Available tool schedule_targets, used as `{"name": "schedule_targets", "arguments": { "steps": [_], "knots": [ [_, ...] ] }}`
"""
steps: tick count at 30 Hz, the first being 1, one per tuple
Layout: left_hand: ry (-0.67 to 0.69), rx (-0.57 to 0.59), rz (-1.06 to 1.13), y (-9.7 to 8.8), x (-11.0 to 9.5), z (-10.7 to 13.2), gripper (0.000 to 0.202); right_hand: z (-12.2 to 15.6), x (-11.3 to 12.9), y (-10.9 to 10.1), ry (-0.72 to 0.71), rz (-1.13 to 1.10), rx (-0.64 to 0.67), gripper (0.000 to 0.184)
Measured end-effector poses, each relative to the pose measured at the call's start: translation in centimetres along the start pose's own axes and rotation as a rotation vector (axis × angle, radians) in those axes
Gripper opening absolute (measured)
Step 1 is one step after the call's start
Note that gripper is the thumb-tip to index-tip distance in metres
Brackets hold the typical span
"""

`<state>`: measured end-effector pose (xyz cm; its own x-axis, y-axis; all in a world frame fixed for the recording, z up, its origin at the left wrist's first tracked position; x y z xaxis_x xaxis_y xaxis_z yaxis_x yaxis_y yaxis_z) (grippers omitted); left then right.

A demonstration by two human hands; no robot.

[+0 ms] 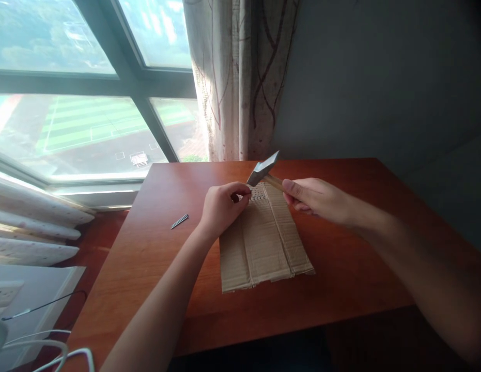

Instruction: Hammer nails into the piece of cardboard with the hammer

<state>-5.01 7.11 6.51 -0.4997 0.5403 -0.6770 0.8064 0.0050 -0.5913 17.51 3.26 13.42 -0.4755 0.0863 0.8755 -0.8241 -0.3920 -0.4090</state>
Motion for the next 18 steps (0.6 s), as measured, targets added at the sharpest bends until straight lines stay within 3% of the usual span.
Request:
{"name": "schedule_targets", "arguments": {
  "steps": [3,9,18],
  "knots": [
    [0.002,-0.006,0.005,0.0,0.1,0.0,0.007,0.0,0.7,-0.1,-0.007,-0.023,-0.005,0.06],
    [-0.002,-0.004,-0.007,-0.1,0.0,0.1,0.008,-0.5,-0.3,0.1,-0.017,0.124,-0.036,0.061],
    [0.003,0.007,-0.005,-0.1,0.1,0.0,0.007,-0.2,0.2,0.5,0.027,-0.062,0.018,0.062]
  ]
}}
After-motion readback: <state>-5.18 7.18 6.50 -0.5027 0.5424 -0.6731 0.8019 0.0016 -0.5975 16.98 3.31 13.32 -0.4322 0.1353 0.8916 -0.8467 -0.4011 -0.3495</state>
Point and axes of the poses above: each hand's wrist, its own z-axis away from the middle knuckle, its own y-axis out of the palm, x = y × z, the point moved 1 cm from there along -z, towards the middle knuckle, and after that the axes turned 6 degrees about y, right-handed, at the moved point
